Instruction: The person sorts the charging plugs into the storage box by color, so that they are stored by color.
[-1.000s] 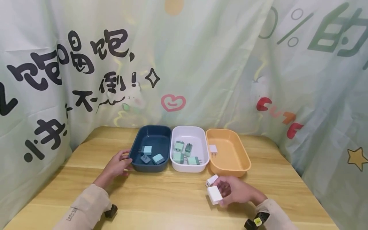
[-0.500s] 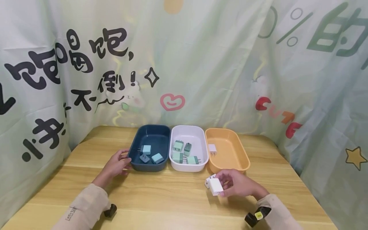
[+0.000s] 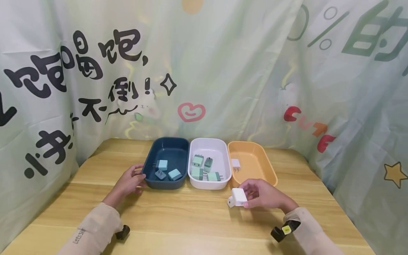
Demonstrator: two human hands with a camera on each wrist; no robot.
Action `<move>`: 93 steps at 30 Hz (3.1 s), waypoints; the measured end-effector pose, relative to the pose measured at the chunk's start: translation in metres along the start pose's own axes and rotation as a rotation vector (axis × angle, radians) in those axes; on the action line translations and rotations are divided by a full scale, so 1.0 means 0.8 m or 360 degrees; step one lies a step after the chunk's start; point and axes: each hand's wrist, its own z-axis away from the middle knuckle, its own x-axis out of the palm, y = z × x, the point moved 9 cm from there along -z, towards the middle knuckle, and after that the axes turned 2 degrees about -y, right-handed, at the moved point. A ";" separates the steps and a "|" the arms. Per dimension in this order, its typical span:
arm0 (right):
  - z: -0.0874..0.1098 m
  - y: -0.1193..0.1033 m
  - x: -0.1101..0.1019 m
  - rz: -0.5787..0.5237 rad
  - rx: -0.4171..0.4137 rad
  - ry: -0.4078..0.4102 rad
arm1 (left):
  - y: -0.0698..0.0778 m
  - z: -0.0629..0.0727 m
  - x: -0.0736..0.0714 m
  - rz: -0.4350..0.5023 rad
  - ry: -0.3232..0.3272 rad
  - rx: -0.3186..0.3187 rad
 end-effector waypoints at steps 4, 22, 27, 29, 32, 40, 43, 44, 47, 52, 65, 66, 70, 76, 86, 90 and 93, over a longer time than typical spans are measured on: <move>-0.004 0.001 -0.008 -0.0007 0.0038 0.0024 | 0.002 0.000 -0.001 -0.0010 0.0003 0.0003; -0.023 0.007 -0.049 0.0052 0.0096 0.0099 | -0.003 -0.003 -0.002 -0.0042 0.0023 -0.0044; -0.031 0.017 -0.059 0.0020 0.0185 0.0093 | -0.004 -0.003 -0.002 -0.0033 0.0026 -0.0028; -0.034 0.021 -0.062 0.0026 0.0202 0.0093 | -0.004 -0.003 -0.002 -0.0028 0.0020 -0.0016; -0.037 0.026 -0.067 0.0057 0.0224 0.0105 | -0.003 -0.003 -0.001 -0.0022 0.0017 -0.0005; -0.043 0.036 -0.079 0.0078 0.0292 0.0140 | 0.000 0.000 0.001 -0.0021 0.0013 0.0009; -0.045 0.040 -0.083 0.0057 0.0298 0.0151 | 0.000 0.001 0.000 -0.0022 0.0010 0.0008; -0.046 0.042 -0.084 0.0050 0.0306 0.0155 | 0.000 0.001 0.000 -0.0025 0.0010 0.0008; -0.049 0.047 -0.088 0.0049 0.0334 0.0167 | 0.000 0.001 0.000 -0.0026 0.0014 0.0002; -0.053 0.057 -0.096 0.0043 0.0399 0.0205 | 0.000 0.000 0.001 -0.0038 0.0014 -0.0004; -0.067 0.084 -0.106 -0.0146 0.0390 0.0204 | -0.002 0.001 -0.001 -0.0062 0.0022 -0.0042; -0.068 0.085 -0.107 -0.0148 0.0390 0.0210 | -0.002 0.001 -0.001 -0.0062 0.0022 -0.0044; -0.070 0.089 -0.112 -0.0163 0.0397 0.0223 | -0.002 0.000 -0.001 -0.0069 0.0023 -0.0041; -0.073 0.102 -0.118 -0.0233 0.0451 0.0264 | -0.002 0.000 -0.002 -0.0058 0.0026 -0.0030; -0.073 0.115 -0.131 -0.0166 0.0506 0.0333 | -0.004 -0.001 -0.002 -0.0033 0.0026 -0.0016; -0.072 0.118 -0.134 -0.0099 0.0549 0.0361 | -0.005 0.000 -0.002 -0.0021 0.0019 -0.0017; -0.072 0.121 -0.137 -0.0070 0.0571 0.0373 | -0.005 0.000 -0.001 -0.0016 0.0019 -0.0011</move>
